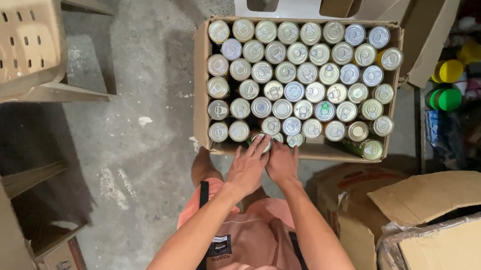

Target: Stocking canned goods from a cardboard box onto grocery store shelves.

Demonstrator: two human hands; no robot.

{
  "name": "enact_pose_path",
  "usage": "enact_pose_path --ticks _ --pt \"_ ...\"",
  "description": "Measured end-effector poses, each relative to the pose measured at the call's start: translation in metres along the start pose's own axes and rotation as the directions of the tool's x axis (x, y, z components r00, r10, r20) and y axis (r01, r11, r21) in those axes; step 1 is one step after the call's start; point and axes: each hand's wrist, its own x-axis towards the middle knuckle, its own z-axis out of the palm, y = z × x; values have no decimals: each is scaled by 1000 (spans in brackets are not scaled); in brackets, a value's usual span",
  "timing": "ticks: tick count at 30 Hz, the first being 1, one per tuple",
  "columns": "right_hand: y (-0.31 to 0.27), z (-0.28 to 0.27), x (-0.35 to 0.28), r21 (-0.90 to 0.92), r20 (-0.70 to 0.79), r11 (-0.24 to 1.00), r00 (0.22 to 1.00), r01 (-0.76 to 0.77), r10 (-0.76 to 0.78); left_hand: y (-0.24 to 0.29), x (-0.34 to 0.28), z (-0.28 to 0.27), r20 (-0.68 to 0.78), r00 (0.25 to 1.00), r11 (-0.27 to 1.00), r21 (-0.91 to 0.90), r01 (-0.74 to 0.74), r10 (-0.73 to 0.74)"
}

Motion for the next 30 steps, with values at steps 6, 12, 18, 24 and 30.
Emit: enact_pose_path --ticks 6,12,18,24,30 --pt "24 11 26 -24 217 999 975 -36 40 5 1 -15 22 1000 999 -46 8 -7" --pt "13 -17 29 -144 439 981 880 -128 180 0 2 -2 -3 1000 1000 -3 -6 6" --pt "37 12 42 -131 444 989 887 -73 125 1 5 -2 42 999 1000 5 -3 3" --pt "24 0 20 -41 251 994 962 -101 108 2 -2 -8 42 999 1000 -25 -19 20" --pt "30 21 -15 342 -292 936 956 85 20 5 -6 -14 109 993 999 -19 -30 32"
